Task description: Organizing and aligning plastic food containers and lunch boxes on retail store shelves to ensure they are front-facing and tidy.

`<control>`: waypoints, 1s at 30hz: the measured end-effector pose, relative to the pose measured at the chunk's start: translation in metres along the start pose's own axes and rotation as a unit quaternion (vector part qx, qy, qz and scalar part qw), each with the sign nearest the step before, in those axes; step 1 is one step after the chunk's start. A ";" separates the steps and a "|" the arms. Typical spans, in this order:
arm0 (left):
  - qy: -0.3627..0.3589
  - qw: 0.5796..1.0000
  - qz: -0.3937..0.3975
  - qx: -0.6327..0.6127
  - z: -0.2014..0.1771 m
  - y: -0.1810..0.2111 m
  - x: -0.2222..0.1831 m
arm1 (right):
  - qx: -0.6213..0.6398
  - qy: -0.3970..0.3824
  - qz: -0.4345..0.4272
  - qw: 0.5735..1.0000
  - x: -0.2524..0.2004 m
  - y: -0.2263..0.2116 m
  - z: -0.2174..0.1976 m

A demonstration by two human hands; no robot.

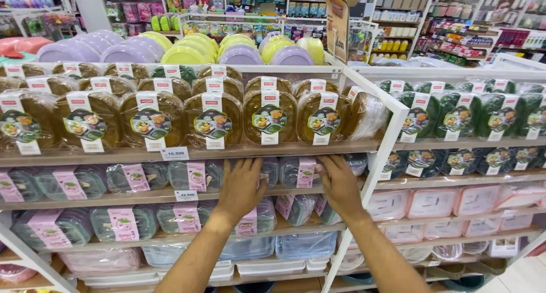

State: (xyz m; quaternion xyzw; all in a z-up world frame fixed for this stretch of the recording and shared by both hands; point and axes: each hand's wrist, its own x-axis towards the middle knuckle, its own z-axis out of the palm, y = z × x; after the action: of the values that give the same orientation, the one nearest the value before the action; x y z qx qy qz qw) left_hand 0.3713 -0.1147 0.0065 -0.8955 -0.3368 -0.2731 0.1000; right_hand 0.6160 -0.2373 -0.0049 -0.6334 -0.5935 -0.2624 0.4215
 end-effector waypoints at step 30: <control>-0.045 0.991 0.083 -0.092 -0.001 0.045 0.027 | 0.148 0.174 0.616 0.754 0.037 0.017 0.045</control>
State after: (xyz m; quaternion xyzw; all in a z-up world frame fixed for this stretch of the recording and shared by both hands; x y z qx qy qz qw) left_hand 0.4178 -0.1342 0.0228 -0.9372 -0.2385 -0.2532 0.0244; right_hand 0.6313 -0.1788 -0.0004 -0.7352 -0.0228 0.0389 0.6764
